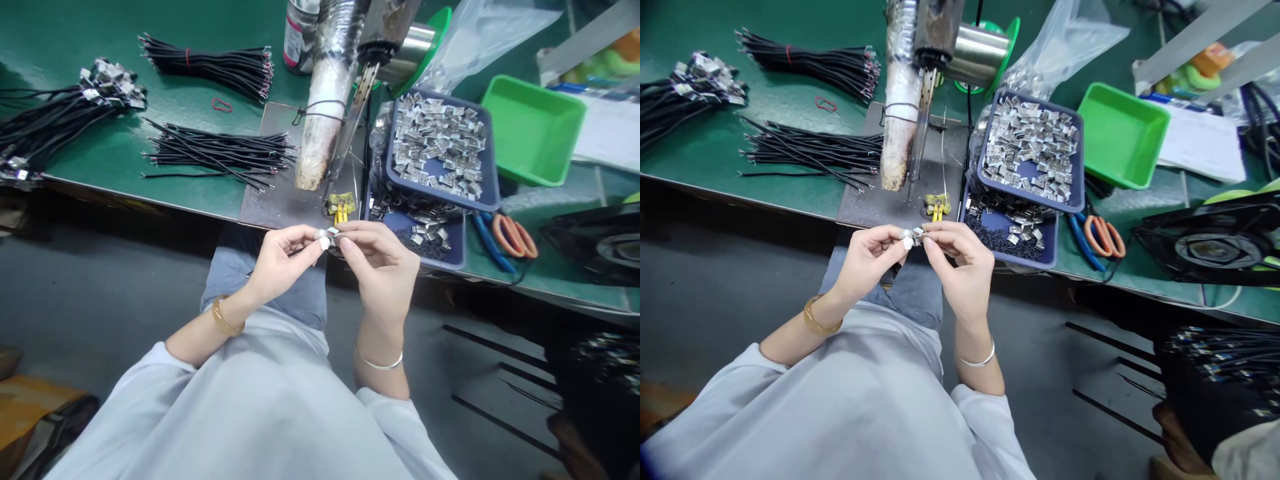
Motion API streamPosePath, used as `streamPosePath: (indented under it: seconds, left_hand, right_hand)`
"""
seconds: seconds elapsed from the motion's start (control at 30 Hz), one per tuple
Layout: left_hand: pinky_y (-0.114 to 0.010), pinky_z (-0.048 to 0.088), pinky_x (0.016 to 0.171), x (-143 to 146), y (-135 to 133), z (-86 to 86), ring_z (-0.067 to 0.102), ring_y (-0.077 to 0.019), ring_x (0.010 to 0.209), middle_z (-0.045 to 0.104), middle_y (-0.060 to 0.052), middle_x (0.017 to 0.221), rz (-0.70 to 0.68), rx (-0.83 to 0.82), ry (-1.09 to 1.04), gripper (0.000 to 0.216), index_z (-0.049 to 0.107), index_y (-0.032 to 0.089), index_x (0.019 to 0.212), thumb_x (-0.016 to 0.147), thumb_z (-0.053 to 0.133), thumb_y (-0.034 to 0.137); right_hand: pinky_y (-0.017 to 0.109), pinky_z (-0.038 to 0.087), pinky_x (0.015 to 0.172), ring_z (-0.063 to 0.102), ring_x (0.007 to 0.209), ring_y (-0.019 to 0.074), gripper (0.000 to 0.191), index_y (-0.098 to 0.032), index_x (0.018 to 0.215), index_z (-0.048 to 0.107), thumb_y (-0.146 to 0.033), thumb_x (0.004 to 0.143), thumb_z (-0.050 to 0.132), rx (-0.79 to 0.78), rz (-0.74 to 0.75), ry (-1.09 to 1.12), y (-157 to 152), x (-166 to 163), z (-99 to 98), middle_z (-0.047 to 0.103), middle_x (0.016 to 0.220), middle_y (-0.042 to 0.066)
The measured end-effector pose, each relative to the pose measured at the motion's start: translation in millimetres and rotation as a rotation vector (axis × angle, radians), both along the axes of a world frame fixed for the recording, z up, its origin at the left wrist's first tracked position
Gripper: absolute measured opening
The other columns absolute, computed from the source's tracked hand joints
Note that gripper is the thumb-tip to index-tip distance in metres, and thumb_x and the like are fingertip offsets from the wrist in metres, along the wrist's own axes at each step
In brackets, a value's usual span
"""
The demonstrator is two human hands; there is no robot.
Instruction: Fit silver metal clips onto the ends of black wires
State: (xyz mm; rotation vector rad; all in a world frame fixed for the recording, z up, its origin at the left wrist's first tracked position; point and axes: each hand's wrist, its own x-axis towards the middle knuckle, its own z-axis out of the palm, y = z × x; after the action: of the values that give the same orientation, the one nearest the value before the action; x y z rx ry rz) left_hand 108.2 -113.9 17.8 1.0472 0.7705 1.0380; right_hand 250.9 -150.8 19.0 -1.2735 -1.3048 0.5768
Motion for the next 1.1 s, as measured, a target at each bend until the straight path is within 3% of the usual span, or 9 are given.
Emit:
streamPosePath:
  seconds: [0.13, 0.37, 0.6, 0.7, 0.8, 0.97, 1.1]
  left_hand:
    - [-0.020, 0.045, 0.053, 0.2, -2.8, -1.0, 0.049, -0.0070, 0.052, 0.057, 0.002, 0.056, -0.004, 0.029, 0.051, 0.032, 0.070, 0.014, 0.070, 0.075, 0.081, 0.043]
    - [-0.020, 0.048, 0.059, -0.9, -7.5, -7.3, 0.059, -0.0109, 0.063, 0.073, -0.005, 0.076, 0.035, 0.218, 0.215, 0.022, 0.075, 0.013, 0.081, 0.086, 0.068, 0.033]
    - [-0.022, 0.047, 0.063, -4.5, -5.4, -15.7, 0.062, -0.0120, 0.064, 0.074, -0.007, 0.076, 0.105, 0.684, 0.466, 0.018, 0.075, 0.015, 0.084, 0.093, 0.062, 0.022]
    - [-0.024, 0.046, 0.066, -4.8, -5.6, -18.3, 0.060, -0.0130, 0.062, 0.069, -0.005, 0.068, 0.113, 0.767, 0.561, 0.025, 0.073, 0.017, 0.079, 0.096, 0.056, 0.025]
    - [-0.024, 0.046, 0.065, -3.3, -8.2, -15.0, 0.060, -0.0131, 0.065, 0.069, -0.005, 0.072, 0.083, 0.617, 0.467, 0.025, 0.070, 0.017, 0.077, 0.095, 0.056, 0.027]
    - [-0.020, 0.036, 0.049, -0.1, -9.0, -3.4, 0.044, -0.0067, 0.047, 0.053, 0.004, 0.052, -0.072, 0.011, 0.078, 0.037, 0.062, 0.016, 0.068, 0.082, 0.075, 0.048]
    - [-0.020, 0.033, 0.047, 1.4, -3.2, -2.9, 0.041, -0.0048, 0.048, 0.054, 0.004, 0.053, -0.046, -0.169, -0.049, 0.043, 0.067, 0.014, 0.065, 0.064, 0.086, 0.053]
  right_hand:
    - [0.025, 0.062, 0.068, 0.073, 0.084, 0.0146, 0.008, -0.023, 0.081, 0.075, -0.016, 0.083, 0.072, -0.002, 0.017, -0.005, -0.6, 2.0, 0.7, 0.076, 0.091, 0.002]
    - [0.026, 0.063, 0.071, 0.073, 0.085, 0.0147, 0.007, -0.022, 0.081, 0.074, -0.016, 0.084, 0.071, -0.004, 0.018, -0.037, -3.4, 2.2, -2.1, 0.076, 0.092, 0.003]
    - [0.026, 0.063, 0.075, 0.074, 0.088, 0.0141, 0.011, -0.023, 0.085, 0.075, -0.013, 0.085, 0.070, 0.014, 0.036, -0.135, -5.1, 6.9, 0.8, 0.076, 0.095, 0.002]
    - [0.029, 0.064, 0.074, 0.074, 0.088, 0.0158, 0.011, -0.023, 0.086, 0.074, -0.013, 0.085, 0.069, 0.011, 0.021, -0.228, -7.0, 6.3, 1.7, 0.076, 0.097, 0.003]
    - [0.032, 0.064, 0.077, 0.074, 0.089, 0.0166, 0.012, -0.023, 0.085, 0.073, -0.012, 0.085, 0.069, 0.056, -0.018, -0.236, -9.1, 1.0, -0.3, 0.076, 0.098, 0.002]
    - [0.036, 0.064, 0.082, 0.074, 0.091, 0.0180, 0.014, -0.025, 0.088, 0.074, -0.012, 0.085, 0.071, 0.173, -0.140, -0.239, -10.1, -11.4, -7.7, 0.076, 0.098, 0.001]
    - [0.035, 0.063, 0.077, 0.074, 0.089, 0.0182, 0.013, -0.026, 0.091, 0.073, -0.014, 0.088, 0.068, 0.195, -0.186, -0.193, -8.3, -12.5, -11.5, 0.076, 0.095, 0.001]
